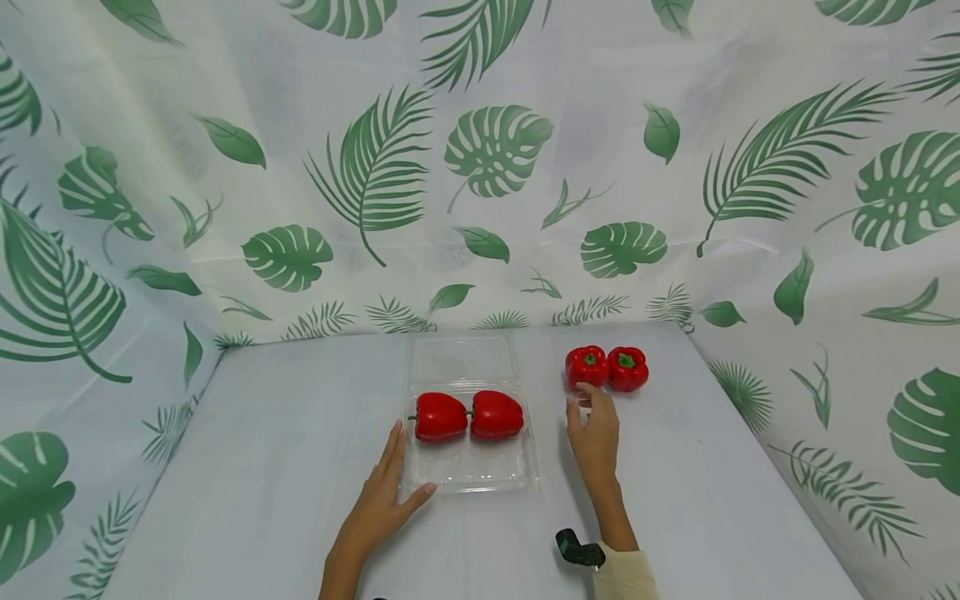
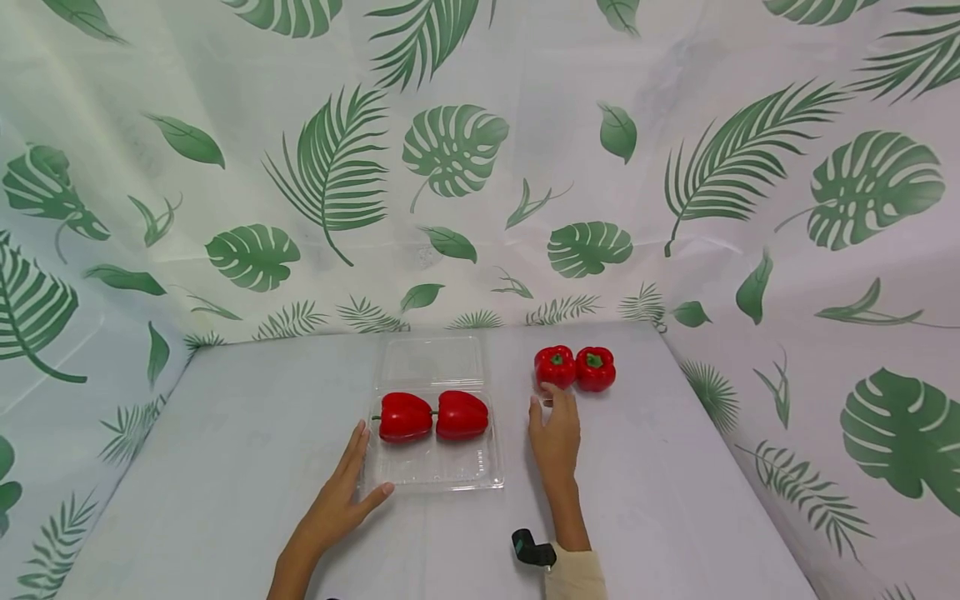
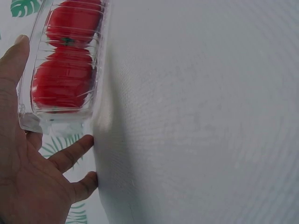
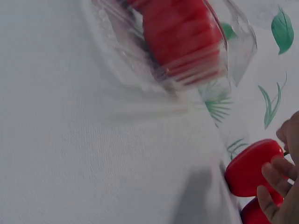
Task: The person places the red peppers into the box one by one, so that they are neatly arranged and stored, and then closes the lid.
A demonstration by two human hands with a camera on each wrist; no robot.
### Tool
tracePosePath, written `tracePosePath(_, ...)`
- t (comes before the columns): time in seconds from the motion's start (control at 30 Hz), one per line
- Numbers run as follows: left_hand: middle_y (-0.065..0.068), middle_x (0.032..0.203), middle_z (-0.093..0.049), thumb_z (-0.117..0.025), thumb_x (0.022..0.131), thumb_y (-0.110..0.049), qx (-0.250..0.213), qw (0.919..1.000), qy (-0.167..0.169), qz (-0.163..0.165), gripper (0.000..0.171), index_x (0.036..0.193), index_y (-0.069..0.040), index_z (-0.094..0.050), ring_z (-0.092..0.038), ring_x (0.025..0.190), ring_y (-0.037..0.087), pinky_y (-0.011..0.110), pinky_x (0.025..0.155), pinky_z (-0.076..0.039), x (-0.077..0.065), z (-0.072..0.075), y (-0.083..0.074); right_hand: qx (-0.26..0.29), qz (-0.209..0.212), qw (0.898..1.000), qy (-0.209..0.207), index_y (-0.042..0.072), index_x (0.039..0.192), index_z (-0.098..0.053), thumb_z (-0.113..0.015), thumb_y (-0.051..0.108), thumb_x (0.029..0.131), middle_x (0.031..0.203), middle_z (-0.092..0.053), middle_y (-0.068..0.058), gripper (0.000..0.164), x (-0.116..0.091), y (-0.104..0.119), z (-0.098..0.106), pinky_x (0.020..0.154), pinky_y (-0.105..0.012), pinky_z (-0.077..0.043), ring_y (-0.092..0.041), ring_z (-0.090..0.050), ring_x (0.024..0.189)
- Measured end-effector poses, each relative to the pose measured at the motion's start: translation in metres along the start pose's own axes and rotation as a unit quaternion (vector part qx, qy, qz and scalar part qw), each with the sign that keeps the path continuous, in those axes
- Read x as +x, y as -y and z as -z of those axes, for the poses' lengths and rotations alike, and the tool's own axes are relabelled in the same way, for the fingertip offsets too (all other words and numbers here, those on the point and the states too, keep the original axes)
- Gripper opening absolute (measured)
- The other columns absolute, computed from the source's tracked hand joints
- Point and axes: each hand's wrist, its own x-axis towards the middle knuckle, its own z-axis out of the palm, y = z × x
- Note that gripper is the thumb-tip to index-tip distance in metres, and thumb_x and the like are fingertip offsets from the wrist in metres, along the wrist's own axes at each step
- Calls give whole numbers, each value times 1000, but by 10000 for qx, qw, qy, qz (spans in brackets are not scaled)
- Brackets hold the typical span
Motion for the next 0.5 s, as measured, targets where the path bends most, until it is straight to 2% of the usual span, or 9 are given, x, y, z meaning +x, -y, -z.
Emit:
tracePosePath(0.13,-3,167,-3,-64,86,-55,-47,10000,-30,-48,98,159,-20,-8,-19,151,31,62,111,-31,0,-1,-1,-261,-818,9962,-170,5,138,-45,-60,16,94,127,-47,-19,48,6,-10,9,91,-50,-53,-31,-54,112)
tracePosePath(0.23,-2,166,-4,-64,87,-55,-26,9999,-90,-117,98,159,-18,-9,-20,150,31,61,112,-32,0,-1,0,-480,-1194,9916,-116,9,150,-32,-60,17,94,140,-33,-23,63,14,-16,16,94,-54,-51,-35,-44,122)
tracePosePath(0.37,-3,166,-4,-64,87,-56,-24,9998,-107,-140,98,159,-18,-9,-20,151,30,61,112,-32,0,-1,1,-837,-1445,9855,313,13,157,-15,-59,15,93,151,-16,-30,78,27,-24,24,100,-63,-46,-45,-31,133)
tracePosePath(0.5,-4,166,-3,-63,86,-58,-51,9999,-56,-79,99,159,-20,-8,-19,151,30,62,112,-31,0,-2,2,-1014,-1727,9762,830,18,159,-7,-58,13,93,156,-3,-31,83,40,-30,29,101,-70,-37,-55,-22,139)
